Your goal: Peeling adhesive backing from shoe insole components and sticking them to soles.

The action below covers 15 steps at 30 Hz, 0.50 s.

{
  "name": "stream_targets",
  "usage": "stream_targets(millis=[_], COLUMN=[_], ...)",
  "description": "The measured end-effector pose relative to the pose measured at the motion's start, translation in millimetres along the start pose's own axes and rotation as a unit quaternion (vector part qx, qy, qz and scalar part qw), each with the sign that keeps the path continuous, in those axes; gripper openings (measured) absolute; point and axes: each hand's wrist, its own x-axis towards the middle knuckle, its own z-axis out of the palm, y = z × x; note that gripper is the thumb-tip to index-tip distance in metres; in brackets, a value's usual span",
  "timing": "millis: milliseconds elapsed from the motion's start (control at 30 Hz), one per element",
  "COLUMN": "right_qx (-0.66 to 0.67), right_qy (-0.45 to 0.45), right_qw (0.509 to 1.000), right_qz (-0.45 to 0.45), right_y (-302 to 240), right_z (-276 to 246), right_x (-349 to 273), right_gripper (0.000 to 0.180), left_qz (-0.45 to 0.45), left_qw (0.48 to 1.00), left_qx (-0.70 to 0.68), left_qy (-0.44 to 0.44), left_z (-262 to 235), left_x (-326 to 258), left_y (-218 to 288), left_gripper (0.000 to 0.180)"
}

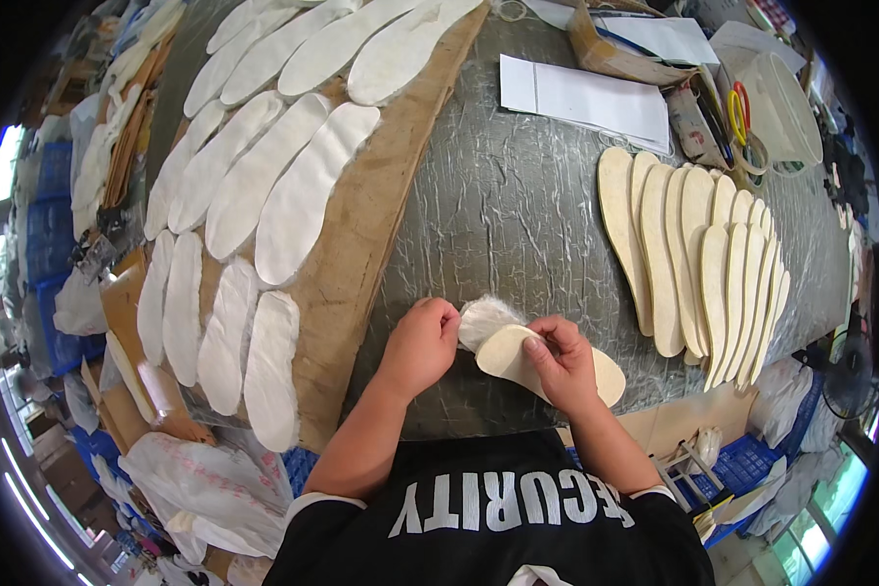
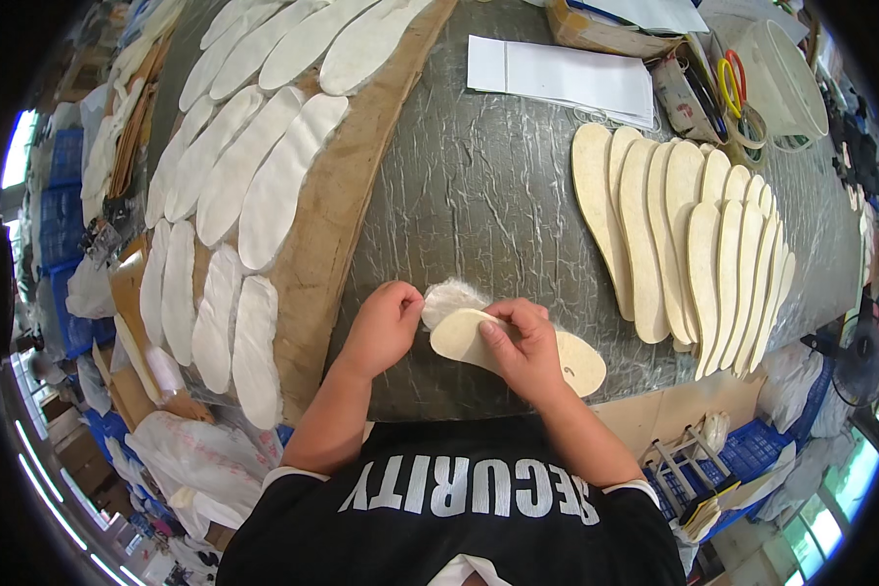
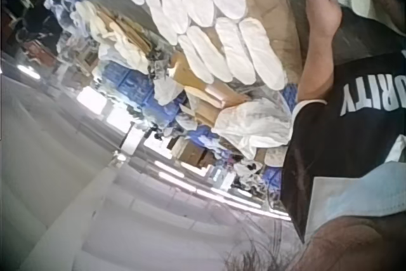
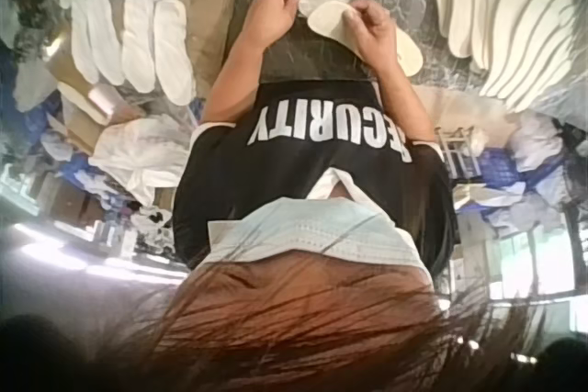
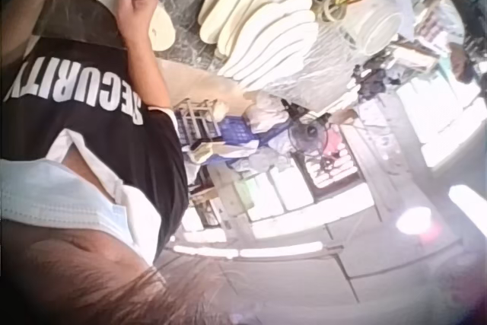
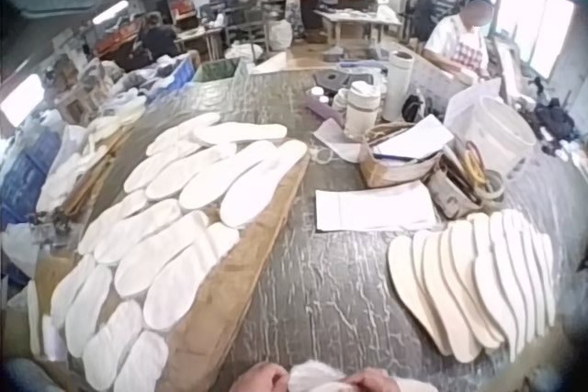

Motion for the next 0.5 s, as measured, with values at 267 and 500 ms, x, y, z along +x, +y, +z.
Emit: stream_targets(millis=[267, 500], right_qx=[-0.003, 0.008], right_qy=[0.019, 0.023], right_qw=[1.000, 0.999], right_qz=[0.023, 0.027], right_y=[5.3, 7.8], right_z=[0.8, 0.2], right_x=[4.6, 5.2], right_gripper=[0.010, 0.010], left_qz=[-0.039, -0.038], left_qw=[0.939, 0.933], left_qx=[-0.326, -0.334], left_qy=[-0.102, -0.129], left_z=[-3.4, -9.6], left_x=[-2.0, -3.3], left_y=[3.1, 15.0], left_gripper=[0.007, 0.008])
